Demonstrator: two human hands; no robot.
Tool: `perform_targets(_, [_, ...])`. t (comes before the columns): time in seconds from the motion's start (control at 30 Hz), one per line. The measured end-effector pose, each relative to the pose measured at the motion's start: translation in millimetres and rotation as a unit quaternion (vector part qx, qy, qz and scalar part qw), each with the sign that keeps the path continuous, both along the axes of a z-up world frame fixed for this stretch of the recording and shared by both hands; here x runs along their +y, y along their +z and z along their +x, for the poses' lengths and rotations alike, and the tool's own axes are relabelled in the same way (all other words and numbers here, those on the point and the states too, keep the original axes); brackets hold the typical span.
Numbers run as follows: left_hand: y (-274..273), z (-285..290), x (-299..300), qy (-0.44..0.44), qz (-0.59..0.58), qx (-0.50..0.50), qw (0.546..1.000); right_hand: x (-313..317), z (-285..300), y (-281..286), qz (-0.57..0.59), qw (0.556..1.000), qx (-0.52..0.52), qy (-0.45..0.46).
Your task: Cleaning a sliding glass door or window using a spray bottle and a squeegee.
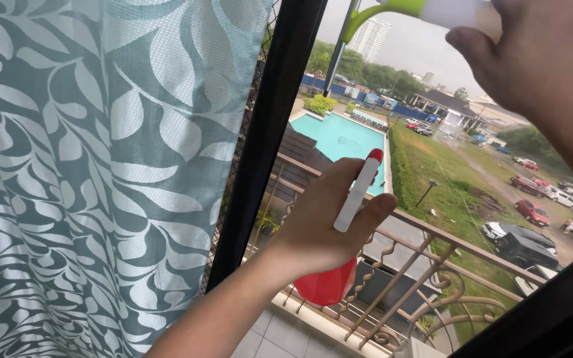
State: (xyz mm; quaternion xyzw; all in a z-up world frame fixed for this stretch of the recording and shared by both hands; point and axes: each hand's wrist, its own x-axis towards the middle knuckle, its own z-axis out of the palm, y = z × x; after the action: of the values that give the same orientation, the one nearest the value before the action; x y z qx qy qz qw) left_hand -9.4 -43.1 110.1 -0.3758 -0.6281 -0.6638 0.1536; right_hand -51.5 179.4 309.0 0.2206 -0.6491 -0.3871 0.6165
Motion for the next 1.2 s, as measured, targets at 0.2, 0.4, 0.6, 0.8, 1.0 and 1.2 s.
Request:
perform_targets(0.2, [-10.4,-12.6,11.0,0.104,-0.032,0.092,0.99,23.9,6.5,2.3,-0.024,0.999,-0.015,-0.026])
perform_targets(0.4, [-8.0,-12.4,30.8,-0.04,-0.034,-0.02,0.998,70.5,55.0,-2.7,-0.024,0.996,0.0,-0.084])
perform_targets(0.6, [-18.9,-21.7,62.4,-0.029,-0.028,0.073,0.996,249.1,70.5,-17.4,-0.172,0.968,-0.165,0.079])
perform_targets(0.8, [-18.8,-20.3,75.8,-0.058,-0.043,0.063,0.995,195.1,138.6,-80.6,-0.407,0.893,-0.136,0.138])
perform_targets(1.0, [-26.3,-12.1,83.6,-0.207,0.032,-0.019,0.978,111.8,138.2,-154.8,-0.664,0.733,-0.125,-0.071])
perform_targets(1.2, [-32.2,-3.6,75.6,-0.163,-0.015,-0.047,0.985,85.0,92.3,-271.9,-0.743,0.637,-0.177,0.101])
